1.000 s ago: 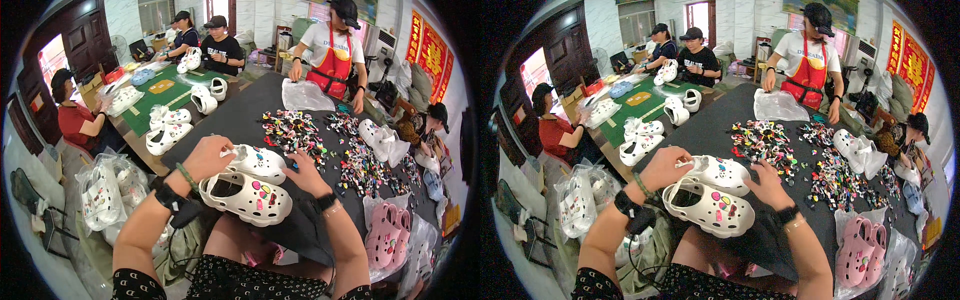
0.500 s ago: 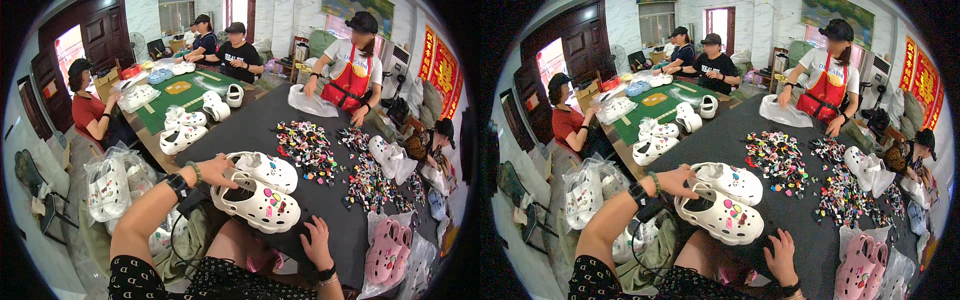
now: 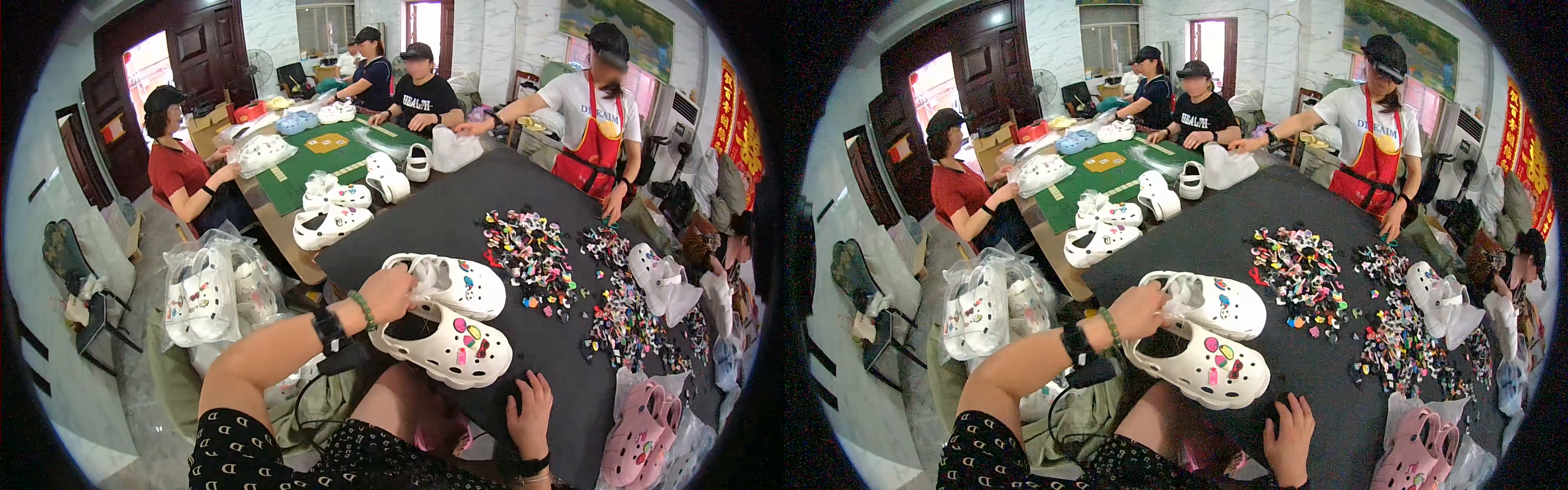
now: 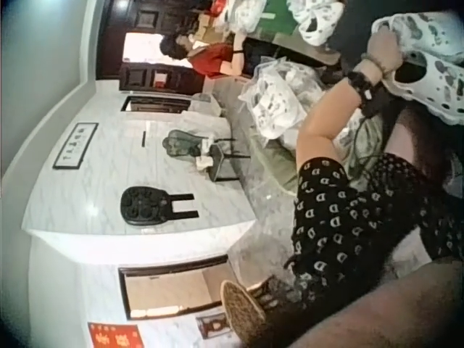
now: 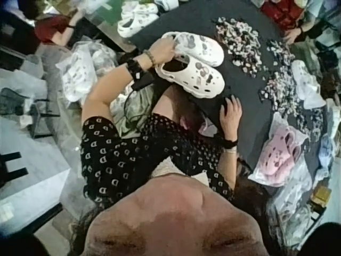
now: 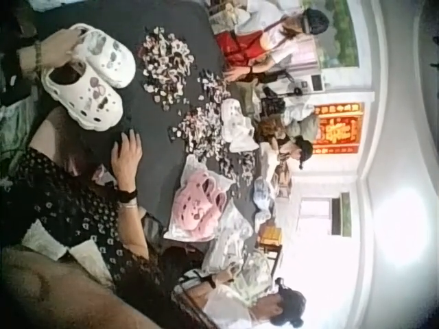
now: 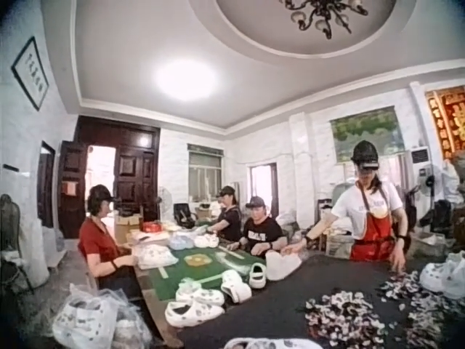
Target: The recorder is attaching small decorative charms into the holes of foam clogs at a manufacturing table.
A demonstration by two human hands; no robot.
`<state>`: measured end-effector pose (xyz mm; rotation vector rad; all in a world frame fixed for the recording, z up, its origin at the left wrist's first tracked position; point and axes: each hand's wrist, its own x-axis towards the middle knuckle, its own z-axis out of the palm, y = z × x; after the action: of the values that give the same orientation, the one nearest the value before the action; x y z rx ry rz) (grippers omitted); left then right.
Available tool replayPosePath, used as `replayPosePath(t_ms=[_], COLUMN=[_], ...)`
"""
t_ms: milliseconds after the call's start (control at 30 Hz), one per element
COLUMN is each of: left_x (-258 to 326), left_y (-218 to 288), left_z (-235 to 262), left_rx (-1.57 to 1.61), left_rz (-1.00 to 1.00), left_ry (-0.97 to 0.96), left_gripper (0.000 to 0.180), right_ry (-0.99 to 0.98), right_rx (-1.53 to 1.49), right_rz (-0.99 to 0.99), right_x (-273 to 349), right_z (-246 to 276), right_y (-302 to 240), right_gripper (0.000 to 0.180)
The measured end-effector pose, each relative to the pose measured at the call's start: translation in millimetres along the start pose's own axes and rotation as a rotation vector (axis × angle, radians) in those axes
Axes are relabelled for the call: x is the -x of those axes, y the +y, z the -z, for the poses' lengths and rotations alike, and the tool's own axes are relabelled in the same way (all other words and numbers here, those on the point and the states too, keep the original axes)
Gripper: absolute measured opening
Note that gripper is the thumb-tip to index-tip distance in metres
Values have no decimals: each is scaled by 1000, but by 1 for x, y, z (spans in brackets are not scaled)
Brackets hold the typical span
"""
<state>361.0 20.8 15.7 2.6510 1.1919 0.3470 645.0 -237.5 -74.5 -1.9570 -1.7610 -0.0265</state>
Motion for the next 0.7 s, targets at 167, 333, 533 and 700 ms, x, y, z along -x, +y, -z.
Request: replayPosePath(t_ms=[167, 333, 533, 700], left_x=[21, -2, -66, -109], left_y=[-25, -96, -226, -320], left_z=[23, 73, 129, 87], left_rx=[-70, -122, -238, -39], left_rz=[49, 249, 604, 778], left_ry=[218, 433, 677, 920], left_gripper=[21, 27, 33, 87], right_ry=[-32, -52, 10, 3], right_rx=[-16, -16, 22, 14], right_rz=[2, -53, 17, 8], right_x=[-2, 0, -12, -16], right_z=[9, 11, 21, 21], right_y=[-11, -14, -22, -23], right_gripper=[38, 37, 35, 34])
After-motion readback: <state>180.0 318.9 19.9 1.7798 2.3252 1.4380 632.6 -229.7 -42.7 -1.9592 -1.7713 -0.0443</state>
